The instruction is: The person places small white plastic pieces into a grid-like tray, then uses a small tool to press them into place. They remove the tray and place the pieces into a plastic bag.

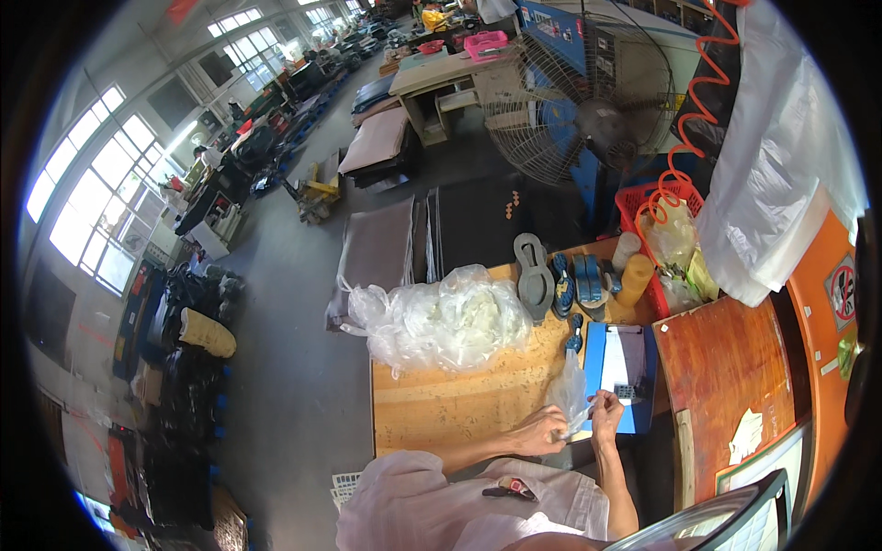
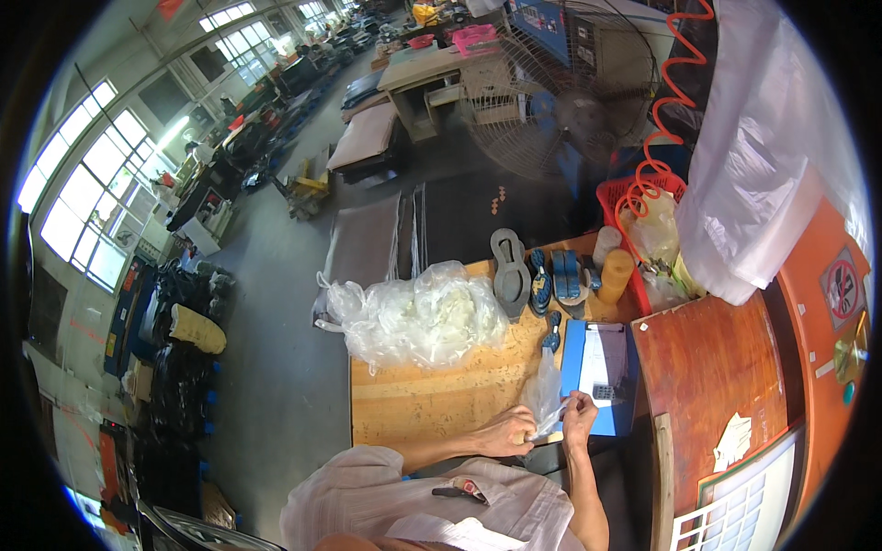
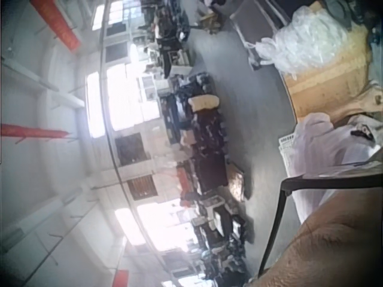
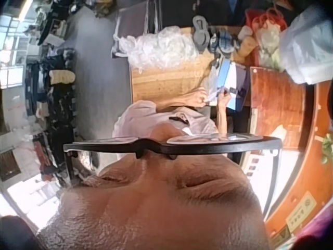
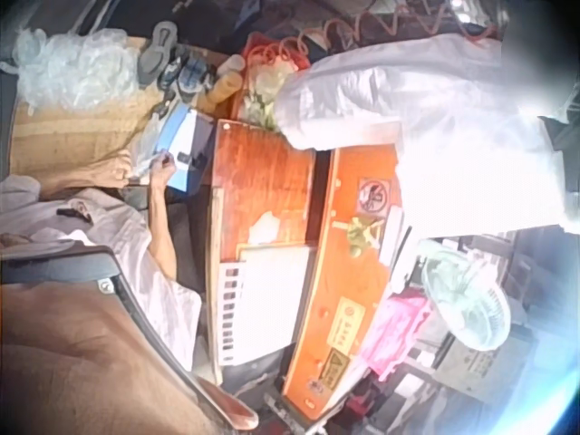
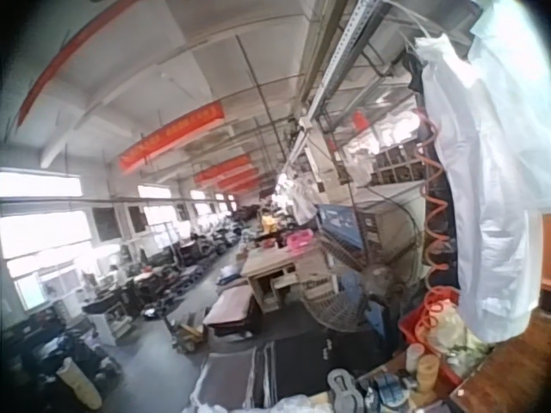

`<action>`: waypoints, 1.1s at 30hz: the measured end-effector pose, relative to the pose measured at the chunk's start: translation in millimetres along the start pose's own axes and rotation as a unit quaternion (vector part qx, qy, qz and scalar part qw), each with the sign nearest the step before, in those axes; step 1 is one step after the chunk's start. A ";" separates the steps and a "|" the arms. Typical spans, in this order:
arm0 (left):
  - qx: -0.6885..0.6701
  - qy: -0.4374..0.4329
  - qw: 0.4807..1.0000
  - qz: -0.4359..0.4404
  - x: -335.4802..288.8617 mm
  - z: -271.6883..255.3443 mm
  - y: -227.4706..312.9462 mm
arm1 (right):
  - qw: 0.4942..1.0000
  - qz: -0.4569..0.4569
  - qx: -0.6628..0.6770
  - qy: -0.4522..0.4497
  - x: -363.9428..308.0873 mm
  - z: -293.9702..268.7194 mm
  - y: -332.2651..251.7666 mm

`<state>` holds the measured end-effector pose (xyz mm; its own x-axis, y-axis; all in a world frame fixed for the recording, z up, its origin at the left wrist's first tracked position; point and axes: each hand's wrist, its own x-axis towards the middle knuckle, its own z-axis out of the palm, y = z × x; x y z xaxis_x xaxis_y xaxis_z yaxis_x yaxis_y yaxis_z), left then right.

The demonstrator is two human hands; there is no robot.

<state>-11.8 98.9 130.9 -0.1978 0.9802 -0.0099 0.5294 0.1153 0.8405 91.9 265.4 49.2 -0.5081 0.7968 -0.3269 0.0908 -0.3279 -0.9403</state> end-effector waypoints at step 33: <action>0.064 0.067 0.993 0.074 64.7 -22.0 -26.6 | 0.944 -0.181 -0.273 -0.035 -62.4 -1.6 -32.3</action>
<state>-56.8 155.7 119.8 -0.2135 0.9588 0.1873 0.6597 0.0002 0.7515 122.0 227.0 99.9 -0.6445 0.7645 0.0141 0.3188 0.2855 -0.9038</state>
